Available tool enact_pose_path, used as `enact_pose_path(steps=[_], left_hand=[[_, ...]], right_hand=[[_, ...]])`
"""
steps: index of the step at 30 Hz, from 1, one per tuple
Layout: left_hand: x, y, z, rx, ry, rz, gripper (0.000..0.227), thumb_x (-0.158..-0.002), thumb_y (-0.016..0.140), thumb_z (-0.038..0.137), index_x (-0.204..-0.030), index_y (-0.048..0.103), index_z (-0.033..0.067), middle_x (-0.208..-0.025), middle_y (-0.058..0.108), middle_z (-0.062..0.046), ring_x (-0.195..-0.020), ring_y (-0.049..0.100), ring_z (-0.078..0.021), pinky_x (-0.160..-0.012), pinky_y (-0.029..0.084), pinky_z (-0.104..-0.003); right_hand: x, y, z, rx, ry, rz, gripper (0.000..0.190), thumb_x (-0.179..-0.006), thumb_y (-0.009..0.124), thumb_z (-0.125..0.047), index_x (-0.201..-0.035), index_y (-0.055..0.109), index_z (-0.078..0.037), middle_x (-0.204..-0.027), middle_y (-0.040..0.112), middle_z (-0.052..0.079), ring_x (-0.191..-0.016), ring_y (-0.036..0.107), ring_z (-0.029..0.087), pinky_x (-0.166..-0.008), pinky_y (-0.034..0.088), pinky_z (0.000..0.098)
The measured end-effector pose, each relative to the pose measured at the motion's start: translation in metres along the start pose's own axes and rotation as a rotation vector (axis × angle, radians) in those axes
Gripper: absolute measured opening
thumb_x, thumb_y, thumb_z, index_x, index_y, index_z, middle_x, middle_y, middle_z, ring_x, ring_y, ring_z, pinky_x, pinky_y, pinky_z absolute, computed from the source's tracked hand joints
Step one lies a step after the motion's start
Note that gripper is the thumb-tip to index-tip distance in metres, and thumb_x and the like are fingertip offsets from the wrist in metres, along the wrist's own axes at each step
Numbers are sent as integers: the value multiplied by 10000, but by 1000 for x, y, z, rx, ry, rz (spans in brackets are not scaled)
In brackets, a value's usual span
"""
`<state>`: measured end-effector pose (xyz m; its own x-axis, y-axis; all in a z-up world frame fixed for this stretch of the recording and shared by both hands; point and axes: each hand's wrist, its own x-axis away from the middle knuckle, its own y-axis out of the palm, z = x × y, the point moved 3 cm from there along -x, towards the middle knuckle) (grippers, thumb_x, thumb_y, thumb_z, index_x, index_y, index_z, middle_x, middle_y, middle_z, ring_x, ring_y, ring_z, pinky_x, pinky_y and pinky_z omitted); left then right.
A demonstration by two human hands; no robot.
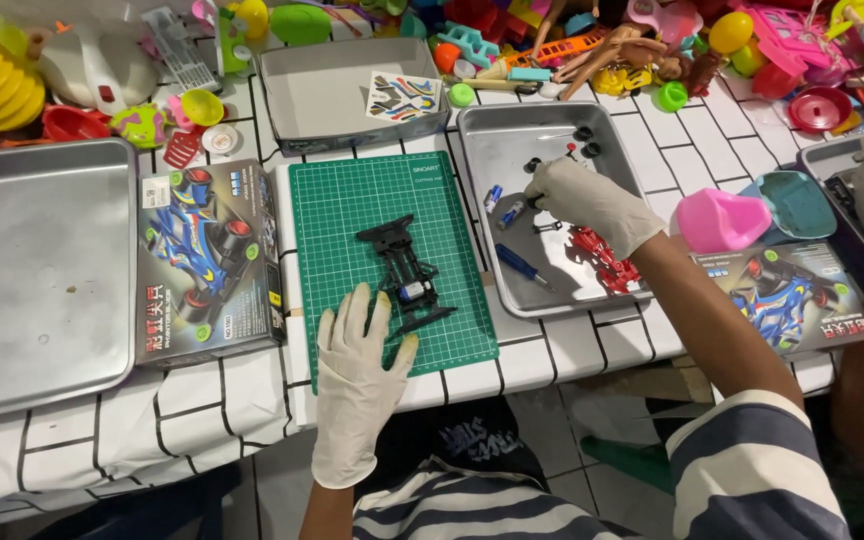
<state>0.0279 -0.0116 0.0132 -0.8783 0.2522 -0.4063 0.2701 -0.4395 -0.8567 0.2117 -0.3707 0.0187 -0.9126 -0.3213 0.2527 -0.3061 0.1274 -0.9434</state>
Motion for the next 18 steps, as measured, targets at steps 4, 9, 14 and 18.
enact_pose_path(steps=[4, 9, 14, 18], left_hand=[[-1, -6, 2, 33, 2, 8, 543, -976, 617, 423, -1385, 562, 69, -1520, 500, -188, -1373, 511, -330, -1220, 315, -497], [0, -4, 1, -23, 16, 33, 546, -976, 620, 449, -1381, 577, 87, -1516, 510, -169, -1364, 522, -309, -1215, 329, -478], [0, -6, 3, 1, 26, 45, 536, -971, 644, 428, -1373, 581, 79, -1509, 514, -182, -1356, 533, -320, -1211, 339, -483], [0, -6, 2, 6, 20, 45, 536, -974, 635, 422, -1381, 562, 82, -1509, 513, -178, -1353, 533, -320, -1214, 333, -485]], right_hand=[[3, -7, -3, -72, 18, -3, 287, -922, 644, -18, -1186, 758, -26, -1159, 728, 126, -995, 690, 310, -870, 561, 395], [27, -29, -26, -110, 9, 20, 152, -931, 606, -6, -1075, 641, -40, -1103, 668, 124, -987, 631, 297, -884, 500, 393], [33, -42, -38, -250, 263, -32, 470, -1033, 468, -120, -1497, 546, -123, -1328, 690, 135, -1136, 685, 264, -1004, 500, 329], [21, -30, -25, -162, 162, 13, 272, -987, 517, -85, -1230, 639, -85, -1080, 699, 88, -948, 646, 259, -829, 494, 358]])
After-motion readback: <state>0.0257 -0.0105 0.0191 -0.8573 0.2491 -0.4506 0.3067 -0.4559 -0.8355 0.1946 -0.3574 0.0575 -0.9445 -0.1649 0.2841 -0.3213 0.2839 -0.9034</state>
